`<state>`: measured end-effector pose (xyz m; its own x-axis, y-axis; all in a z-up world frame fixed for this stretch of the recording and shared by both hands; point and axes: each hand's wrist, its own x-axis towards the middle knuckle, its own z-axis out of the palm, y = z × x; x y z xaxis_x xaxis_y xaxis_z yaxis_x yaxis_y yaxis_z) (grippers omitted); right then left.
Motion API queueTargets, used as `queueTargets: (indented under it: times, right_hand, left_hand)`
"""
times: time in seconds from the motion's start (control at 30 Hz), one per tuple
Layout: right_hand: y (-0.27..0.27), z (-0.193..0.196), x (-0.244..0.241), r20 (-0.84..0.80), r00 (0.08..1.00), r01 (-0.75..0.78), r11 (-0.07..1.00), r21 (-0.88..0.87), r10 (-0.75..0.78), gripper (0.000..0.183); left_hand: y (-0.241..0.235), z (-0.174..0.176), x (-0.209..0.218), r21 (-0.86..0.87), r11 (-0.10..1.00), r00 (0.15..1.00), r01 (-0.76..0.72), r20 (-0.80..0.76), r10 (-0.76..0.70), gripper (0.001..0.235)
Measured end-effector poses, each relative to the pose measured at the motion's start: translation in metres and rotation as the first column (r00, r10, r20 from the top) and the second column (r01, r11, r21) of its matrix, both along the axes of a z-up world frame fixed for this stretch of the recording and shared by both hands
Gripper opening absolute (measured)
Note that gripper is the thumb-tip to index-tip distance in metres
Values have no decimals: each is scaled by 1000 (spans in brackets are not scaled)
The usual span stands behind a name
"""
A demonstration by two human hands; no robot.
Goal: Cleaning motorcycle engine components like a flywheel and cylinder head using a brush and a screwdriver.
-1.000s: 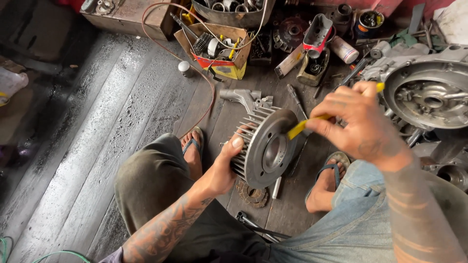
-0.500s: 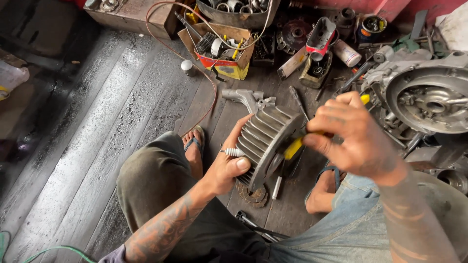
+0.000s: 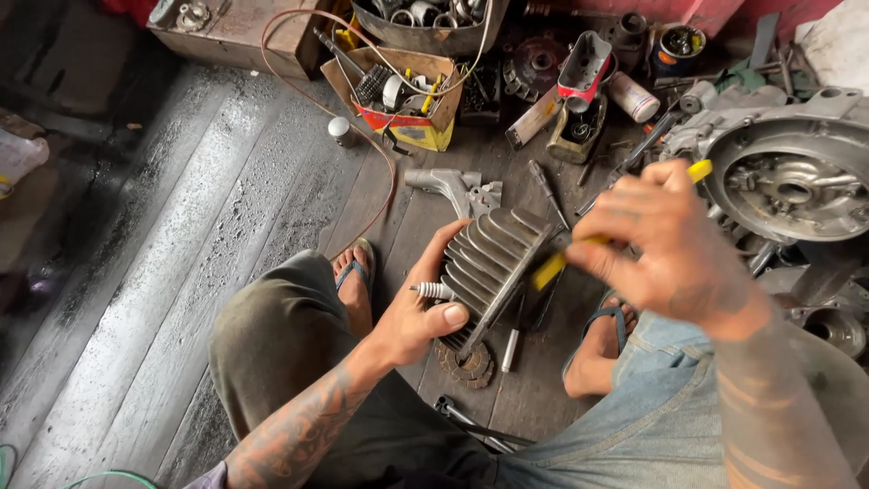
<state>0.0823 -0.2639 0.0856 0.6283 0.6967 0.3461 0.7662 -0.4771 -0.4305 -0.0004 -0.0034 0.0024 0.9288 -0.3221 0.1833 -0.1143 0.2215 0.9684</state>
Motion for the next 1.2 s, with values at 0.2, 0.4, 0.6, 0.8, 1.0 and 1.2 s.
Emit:
queueTargets:
  times: [0.2, 0.4, 0.6, 0.8, 1.0, 1.2]
  right_hand:
    - [3, 0, -1, 74, 995, -64, 998, 22, 63, 15]
    - [17, 1, -14, 183, 977, -119, 992, 27, 113, 15]
    - [-5, -1, 7, 176, 982, 64, 998, 23, -67, 15]
    - [-19, -1, 10, -40, 987, 162, 979, 123, -158, 9]
    - [-20, 3, 5, -93, 989, 130, 978, 163, -116, 10]
    - [-19, -1, 4, -157, 978, 164, 971, 174, -137, 13]
  left_hand:
    - [0, -4, 1, -27, 1000, 1000, -6, -21, 6, 97]
    - [3, -1, 1, 17, 999, 999, -36, -9, 36, 98]
    - [2, 16, 0, 110, 989, 991, -102, 95, 92, 98]
    - [3, 34, -6, 269, 940, 959, -209, 243, 143, 101]
    - [6, 43, -13, 281, 930, 934, -239, 330, 140, 104]
    - [8, 49, -16, 272, 937, 946, -218, 293, 135, 103]
